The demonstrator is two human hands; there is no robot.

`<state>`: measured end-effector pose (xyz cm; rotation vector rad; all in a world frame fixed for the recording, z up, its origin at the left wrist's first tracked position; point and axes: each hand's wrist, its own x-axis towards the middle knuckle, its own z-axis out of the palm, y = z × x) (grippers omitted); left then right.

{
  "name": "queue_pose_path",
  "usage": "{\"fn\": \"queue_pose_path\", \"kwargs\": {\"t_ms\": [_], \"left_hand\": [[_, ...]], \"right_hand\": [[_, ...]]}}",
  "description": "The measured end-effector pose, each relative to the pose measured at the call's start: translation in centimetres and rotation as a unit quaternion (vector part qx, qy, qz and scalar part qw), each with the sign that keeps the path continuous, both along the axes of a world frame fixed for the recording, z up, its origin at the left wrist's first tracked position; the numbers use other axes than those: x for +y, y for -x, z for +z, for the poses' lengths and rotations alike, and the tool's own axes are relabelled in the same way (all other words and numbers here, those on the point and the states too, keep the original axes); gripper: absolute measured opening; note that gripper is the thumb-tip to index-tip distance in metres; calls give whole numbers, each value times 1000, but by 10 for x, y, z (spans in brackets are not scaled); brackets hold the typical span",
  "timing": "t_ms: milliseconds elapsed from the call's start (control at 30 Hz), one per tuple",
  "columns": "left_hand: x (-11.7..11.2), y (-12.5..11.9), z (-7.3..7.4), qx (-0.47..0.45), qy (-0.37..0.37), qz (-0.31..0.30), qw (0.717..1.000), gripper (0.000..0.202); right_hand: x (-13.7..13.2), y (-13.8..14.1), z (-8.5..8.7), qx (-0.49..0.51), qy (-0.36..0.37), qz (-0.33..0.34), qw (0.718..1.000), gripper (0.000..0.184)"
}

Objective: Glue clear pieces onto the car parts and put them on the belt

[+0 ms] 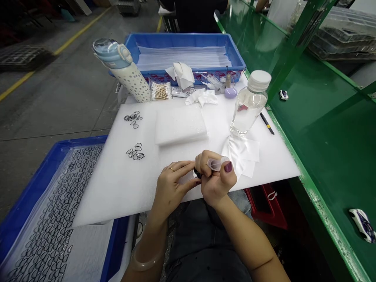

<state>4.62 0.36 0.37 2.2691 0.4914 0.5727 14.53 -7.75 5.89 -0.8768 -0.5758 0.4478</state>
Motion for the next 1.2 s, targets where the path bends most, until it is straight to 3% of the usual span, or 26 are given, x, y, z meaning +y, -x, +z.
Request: {"fn": "queue_pose_path", "kwargs": {"t_ms": [167, 267, 333, 433, 533, 633, 700, 767, 833, 933, 967, 1000, 1033, 1100, 1167, 1200], "left_hand": [[0, -1, 1, 7, -7, 1, 1000, 36], [0, 0, 3, 18, -14, 3, 1000, 35], [0, 1, 2, 19, -31, -11, 999, 40], [0, 5, 0, 22, -71, -36, 997, 52], [2, 9, -4, 25, -105, -47, 993, 55], [2, 10, -7, 19, -130, -59, 989, 55], [1, 10, -7, 15, -141, -63, 988, 54], [1, 9, -7, 13, -144, -59, 988, 53], [1, 9, -7, 15, -142, -54, 988, 53], [1, 8, -7, 21, -134, -52, 989, 53], [0, 8, -7, 23, -129, -51, 990, 53], [-1, 7, -7, 25, -123, -49, 991, 53], [-3, 7, -6, 26, -116, -46, 992, 54], [-4, 8, -2, 22, -95, -43, 994, 55], [1, 11, 4, 6, -56, -60, 997, 55], [8, 14, 8, -4, -33, -68, 997, 52]], "right_hand": [[-5, 6, -1, -25, 28, -11, 999, 63], [-15, 2, 12, -75, 54, -1, 996, 60], [-12, -8, 25, -114, 25, -20, 993, 59], [18, -31, 36, -149, -50, -62, 986, 54], [57, -57, 29, -180, 23, 8, 983, 46], [58, -71, 16, -215, 170, 83, 958, 30], [32, -73, 10, -245, 216, 38, 944, 33], [-1, -74, 5, -257, 241, -57, 934, 27], [-28, -80, -4, -256, 344, -135, 893, 26], [-43, -90, -20, -300, 544, -203, 757, 28], [-42, -92, -25, -321, 569, -208, 728, 25], [-41, -93, -28, -338, 566, -205, 724, 21], [-39, -94, -30, -343, 541, -198, 742, 18], [-39, -94, -31, -312, 465, -194, 806, 15], [-45, -95, -29, -227, 410, -194, 862, 15], [-50, -96, -28, -184, 400, -194, 877, 15]]}}
